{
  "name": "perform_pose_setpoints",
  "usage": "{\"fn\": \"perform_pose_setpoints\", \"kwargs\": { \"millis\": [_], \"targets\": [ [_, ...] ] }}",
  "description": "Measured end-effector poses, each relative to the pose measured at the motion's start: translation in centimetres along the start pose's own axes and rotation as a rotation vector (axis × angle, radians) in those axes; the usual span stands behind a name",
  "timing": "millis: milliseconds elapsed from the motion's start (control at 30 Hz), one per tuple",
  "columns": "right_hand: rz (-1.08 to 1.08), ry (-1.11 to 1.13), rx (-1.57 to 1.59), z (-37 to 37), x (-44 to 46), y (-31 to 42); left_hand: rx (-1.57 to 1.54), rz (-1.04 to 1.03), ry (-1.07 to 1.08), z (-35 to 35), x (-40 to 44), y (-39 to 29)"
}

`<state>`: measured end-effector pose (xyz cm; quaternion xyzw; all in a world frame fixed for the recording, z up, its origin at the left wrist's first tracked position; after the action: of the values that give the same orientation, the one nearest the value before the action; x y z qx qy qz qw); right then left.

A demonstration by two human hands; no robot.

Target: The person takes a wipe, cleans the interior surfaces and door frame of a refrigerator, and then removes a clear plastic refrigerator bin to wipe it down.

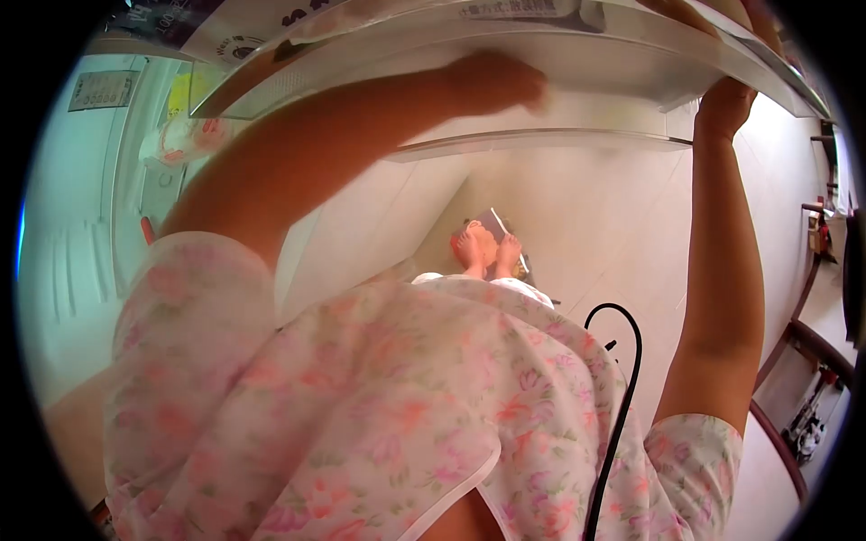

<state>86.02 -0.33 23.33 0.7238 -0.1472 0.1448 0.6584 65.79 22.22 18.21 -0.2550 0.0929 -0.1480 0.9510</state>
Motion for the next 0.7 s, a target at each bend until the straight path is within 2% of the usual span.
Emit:
{"fn": "perform_pose_setpoints", "kwargs": {
  "millis": [67, 200, 267, 400, 467, 500, 567, 700],
  "targets": [
    [0.073, -0.044, -0.074, 0.3, 0.8, -0.6, 0.191, 0.12, 0.137, 1.5, -2.3, 0.1],
    [0.073, -0.044, -0.156, 0.2, 0.3, 1.0, 0.412, 0.168, 0.131, 2.1, -6.7, 1.4],
    [0.063, -0.066, -0.042, 0.2, 0.3, 1.4, 0.773, 0.285, 0.498, 1.5, -8.9, 2.9],
    [0.108, -0.045, -0.115, 0.4, 0.2, 0.5, 0.592, 0.395, 0.365, 1.5, -10.3, 3.4],
    [0.098, -0.025, -0.135, 0.4, 0.0, 0.1, 0.742, 0.346, 0.562, 1.4, -9.7, 1.8],
    [0.097, -0.026, -0.135, 0.4, 0.1, 0.0, 0.742, 0.346, 0.563, 1.5, -9.5, 1.2],
    [0.125, -0.021, -0.158, 0.7, 0.1, -0.1, 0.777, 0.329, 0.76, 1.0, -9.8, 0.1],
    [0.102, -0.044, -0.21, 0.5, -0.6, 0.5, 0.593, 0.282, 0.725, 0.6, -10.8, 0.1]
  ]
}}
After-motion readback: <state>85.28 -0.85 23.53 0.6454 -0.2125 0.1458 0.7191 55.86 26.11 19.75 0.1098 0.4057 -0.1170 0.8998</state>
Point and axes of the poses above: each hand's wrist, its own x-axis towards the middle knuckle, its own z-axis out of the back of the hand, y = z × x, the point moved 5 cm from there along x, towards the middle knuckle, and after that the axes turned 5 degrees about y, right-handed, at the moved point
